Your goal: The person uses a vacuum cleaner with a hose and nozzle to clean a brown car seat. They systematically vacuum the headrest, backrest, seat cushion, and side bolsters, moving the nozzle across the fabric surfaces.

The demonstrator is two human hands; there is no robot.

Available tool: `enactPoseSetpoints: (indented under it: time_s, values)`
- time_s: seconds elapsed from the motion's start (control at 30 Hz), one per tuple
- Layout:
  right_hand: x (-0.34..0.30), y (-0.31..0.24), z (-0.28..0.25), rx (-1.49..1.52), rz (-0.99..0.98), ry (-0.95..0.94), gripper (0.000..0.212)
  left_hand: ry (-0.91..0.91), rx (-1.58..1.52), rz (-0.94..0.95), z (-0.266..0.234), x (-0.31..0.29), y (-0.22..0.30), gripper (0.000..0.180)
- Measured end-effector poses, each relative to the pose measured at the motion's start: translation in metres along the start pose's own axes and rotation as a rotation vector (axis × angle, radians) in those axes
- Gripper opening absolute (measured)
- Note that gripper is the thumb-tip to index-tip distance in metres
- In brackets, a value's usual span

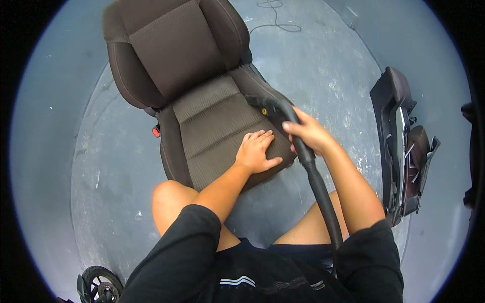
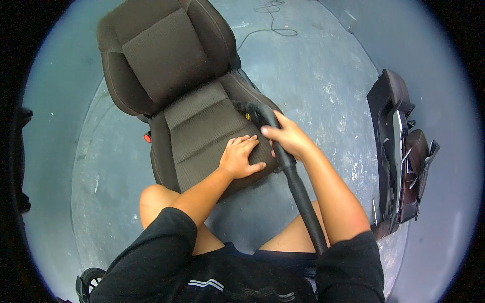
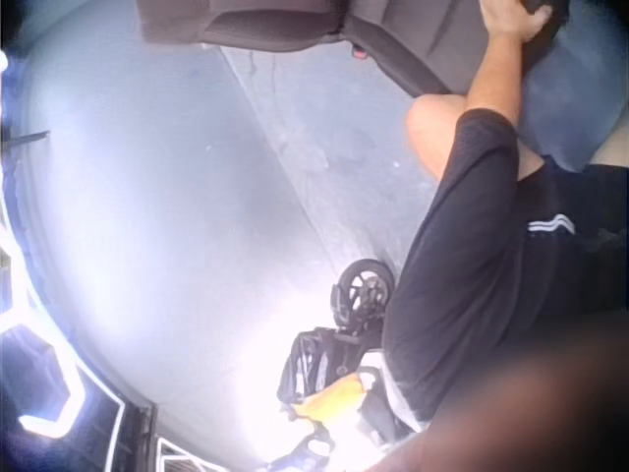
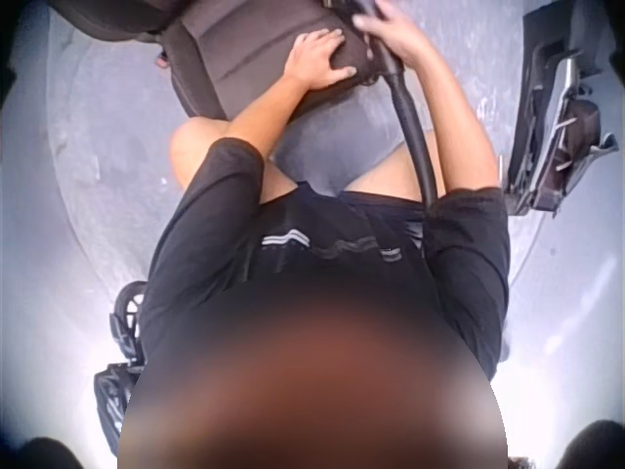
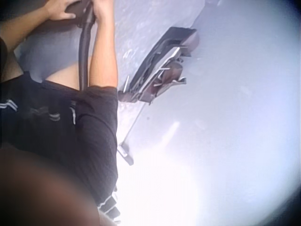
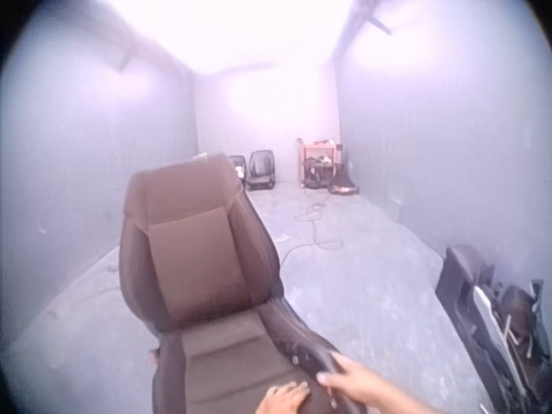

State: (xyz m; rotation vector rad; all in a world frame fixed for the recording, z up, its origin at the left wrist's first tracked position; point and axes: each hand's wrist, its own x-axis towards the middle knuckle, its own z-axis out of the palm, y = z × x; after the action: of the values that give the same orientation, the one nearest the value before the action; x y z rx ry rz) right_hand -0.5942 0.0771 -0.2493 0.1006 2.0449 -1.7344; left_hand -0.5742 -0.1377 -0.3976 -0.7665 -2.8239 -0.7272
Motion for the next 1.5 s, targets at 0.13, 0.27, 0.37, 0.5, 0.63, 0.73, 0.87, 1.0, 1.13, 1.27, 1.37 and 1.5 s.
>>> enactPoseSetpoints:
  time_s: [0.13, 0.27, 0.37, 0.5, 0.63, 0.73, 0.87, 1.0, 1.13, 1.27, 1.37, 1.5]
  values:
    - [-0.092, 0.011, -0.046, -0.041, 0.098, 0.099, 0.091, 0.031, -0.192, -0.211, -0.021, 0.027, -0.042, 0.064]
    - [-0.133, 0.024, -0.040, -0.059, 0.071, 0.089, 0.094, -0.037, 0.140, -0.142, -0.018, 0.056, -0.077, 0.077]
    - [-0.123, 0.016, -0.027, -0.113, 0.019, 0.087, 0.095, -0.105, 0.115, -0.237, -0.006, 0.059, -0.087, 0.073]
    - [-0.094, -0.014, -0.031, -0.261, 0.070, 0.085, 0.093, -0.015, 0.093, -0.241, -0.002, 0.056, -0.084, 0.065]
    - [-0.053, -0.035, -0.027, -0.432, -0.013, -0.027, 0.092, 0.076, 0.059, -0.221, -0.008, 0.057, -0.079, 0.059]
    - [0.010, -0.036, 0.004, -0.581, -0.131, 0.003, 0.091, 0.059, 0.054, -0.238, -0.009, 0.057, -0.077, 0.059]
    - [0.096, -0.024, 0.046, -0.636, -0.159, 0.073, 0.090, 0.055, 0.042, -0.252, -0.009, 0.055, -0.082, 0.060]
    - [0.089, -0.021, 0.043, -0.231, -0.075, 0.093, 0.085, 0.085, -0.034, -0.241, -0.010, 0.051, -0.084, 0.063]
    - [0.006, -0.035, 0.004, -0.322, -0.033, 0.054, 0.088, -0.022, 0.060, -0.225, -0.016, 0.054, -0.089, 0.071]
    - [-0.034, -0.033, -0.011, -0.304, 0.120, 0.090, 0.090, -0.085, 0.088, -0.343, -0.029, 0.084, -0.131, 0.076]
    - [-0.015, -0.023, 0.004, -0.298, 0.048, 0.070, 0.091, -0.089, 0.318, -0.277, -0.038, 0.100, -0.181, 0.080]
    - [0.040, -0.029, 0.037, -0.244, 0.037, 0.092, 0.089, -0.122, 0.301, -0.319, -0.024, 0.104, -0.202, 0.083]
